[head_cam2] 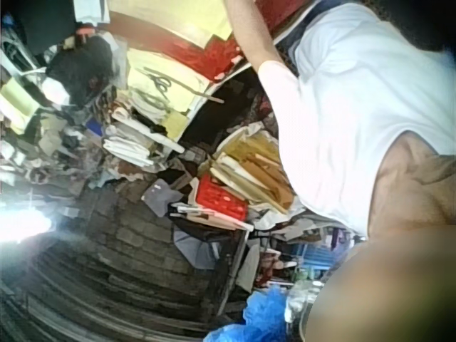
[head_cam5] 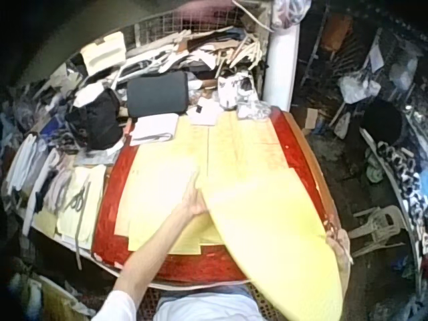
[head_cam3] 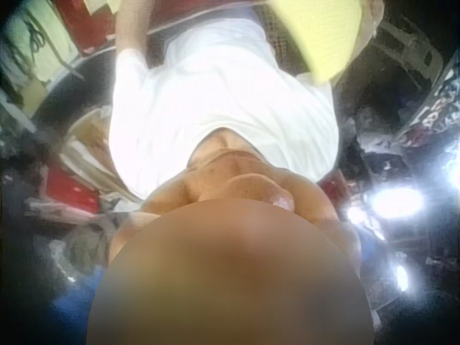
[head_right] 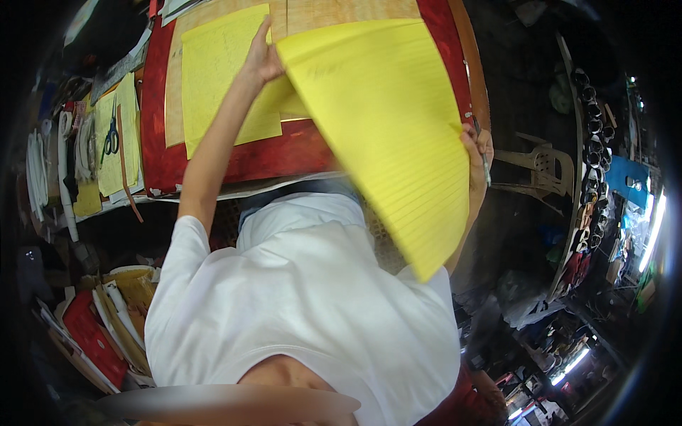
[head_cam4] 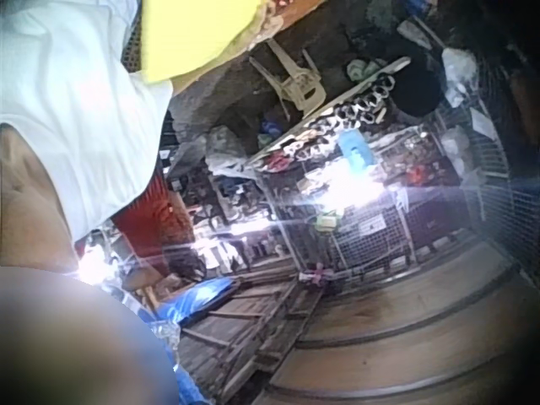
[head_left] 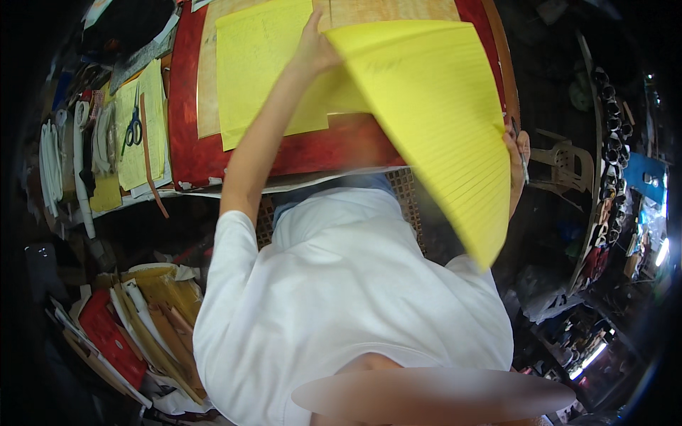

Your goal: The person marks a white sheet with a pencil, then uses scissors to cut it into smaller pieces. They place the cut pieces into a plastic bag and roll the remaining sheet. Finally, they write on yellow sheets of paper with a pen.

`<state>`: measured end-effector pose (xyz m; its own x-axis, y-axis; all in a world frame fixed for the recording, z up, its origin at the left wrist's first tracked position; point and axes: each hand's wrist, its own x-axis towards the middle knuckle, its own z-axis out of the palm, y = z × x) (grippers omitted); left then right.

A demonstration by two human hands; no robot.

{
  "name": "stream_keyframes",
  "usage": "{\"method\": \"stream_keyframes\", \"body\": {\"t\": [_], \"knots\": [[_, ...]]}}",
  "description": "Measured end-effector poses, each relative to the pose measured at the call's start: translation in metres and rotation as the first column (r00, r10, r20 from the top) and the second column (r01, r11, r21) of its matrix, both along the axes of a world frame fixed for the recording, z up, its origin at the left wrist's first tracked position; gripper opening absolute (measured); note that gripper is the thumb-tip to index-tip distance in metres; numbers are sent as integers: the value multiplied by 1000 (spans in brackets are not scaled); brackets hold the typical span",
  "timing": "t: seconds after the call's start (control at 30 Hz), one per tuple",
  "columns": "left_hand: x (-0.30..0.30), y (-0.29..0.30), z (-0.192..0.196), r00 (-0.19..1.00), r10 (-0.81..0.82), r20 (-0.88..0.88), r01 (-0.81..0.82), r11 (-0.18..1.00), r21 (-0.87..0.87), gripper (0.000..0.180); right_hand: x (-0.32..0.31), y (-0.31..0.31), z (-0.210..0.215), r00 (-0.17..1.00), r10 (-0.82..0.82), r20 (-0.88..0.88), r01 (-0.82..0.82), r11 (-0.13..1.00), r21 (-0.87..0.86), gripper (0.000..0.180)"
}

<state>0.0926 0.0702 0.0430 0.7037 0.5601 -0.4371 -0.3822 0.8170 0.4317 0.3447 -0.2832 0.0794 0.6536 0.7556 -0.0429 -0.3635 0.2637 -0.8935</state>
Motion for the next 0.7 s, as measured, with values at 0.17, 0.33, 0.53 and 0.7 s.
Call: {"method": "stream_keyframes", "body": {"t": [0.17, 0.33, 0.53, 0.7], "knots": [[12, 33, 35, 998, -12, -67, 53, 741, 669, 39, -31, 1, 4, 949, 9, 316, 87, 954, -287, 37], [-10, -27, 52, 626, 193, -755, 779, -145, 609, 39, -51, 36, -23, 851, -2, 525, 223, 906, -359, 40], [-44, -99, 21, 654, 28, -756, 540, -717, 441, 35, -70, 54, -53, 680, -29, 732, 381, 868, -319, 17], [-65, -165, 24, 719, 18, -695, 615, -483, 624, 38, -67, 47, -60, 754, -85, 652, 277, 940, -198, 8]]}}
